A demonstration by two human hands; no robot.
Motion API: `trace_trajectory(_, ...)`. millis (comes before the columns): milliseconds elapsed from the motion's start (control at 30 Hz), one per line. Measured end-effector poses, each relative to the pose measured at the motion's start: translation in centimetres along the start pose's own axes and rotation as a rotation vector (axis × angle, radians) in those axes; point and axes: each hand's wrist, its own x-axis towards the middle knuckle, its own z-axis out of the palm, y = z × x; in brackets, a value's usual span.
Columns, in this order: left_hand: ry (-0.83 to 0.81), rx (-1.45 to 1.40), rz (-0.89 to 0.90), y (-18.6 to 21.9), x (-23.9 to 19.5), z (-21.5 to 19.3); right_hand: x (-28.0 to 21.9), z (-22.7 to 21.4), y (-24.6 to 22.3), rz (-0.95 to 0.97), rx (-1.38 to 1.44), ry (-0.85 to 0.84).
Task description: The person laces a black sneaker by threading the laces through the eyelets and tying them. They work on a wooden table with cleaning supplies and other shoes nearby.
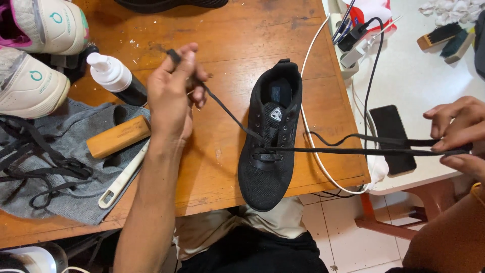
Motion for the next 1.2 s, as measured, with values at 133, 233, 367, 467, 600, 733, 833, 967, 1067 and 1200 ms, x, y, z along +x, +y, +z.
trace_trajectory(133, -0.075, 1.444, 0.315, 0.9, -4.1, 0.9, -0.6, 0.0, 2.2, 0.042, 0.097, 0.000)
trace_trajectory(233, -0.279, 1.768, 0.622, 1.4, -7.6, 2.8, 0.0, 1.0, 1.7, 0.080, 0.164, 0.039)
trace_trajectory(367, -0.959, 1.727, 0.480, 0.3, -7.9, 5.3, 1.4, 1.8, 0.4, 0.058, 0.145, 0.110)
trace_trajectory(467, -1.022, 1.812, 0.590, -1.5, -6.3, 4.9, 1.9, 2.2, -0.8, 0.085, 0.200, 0.164)
trace_trajectory(600, -1.134, 1.907, 0.492, -0.9, -5.6, 5.8, 1.4, 2.0, -1.2, 0.085, 0.233, 0.126)
trace_trajectory(733, -1.130, 1.889, 0.544, -0.9, -5.1, 5.9, 1.6, 3.1, -2.0, 0.106, 0.334, 0.235)
trace_trajectory(833, -1.064, 1.688, 0.569, -1.1, -5.3, 5.2, 1.8, 3.6, -2.2, 0.100, 0.413, 0.287)
trace_trajectory(967, -0.904, 1.207, 0.370, 2.6, -6.6, 5.4, 2.3, 3.5, -2.7, 0.124, 0.398, 0.269)
trace_trajectory(1067, -1.154, 1.178, 0.364, 5.8, -8.4, 4.9, 1.9, 3.2, -1.3, 0.116, 0.340, 0.234)
trace_trajectory(1200, -1.262, 1.359, 0.316, 3.9, -10.2, 3.5, 0.9, 2.8, 0.0, 0.105, 0.322, 0.235)
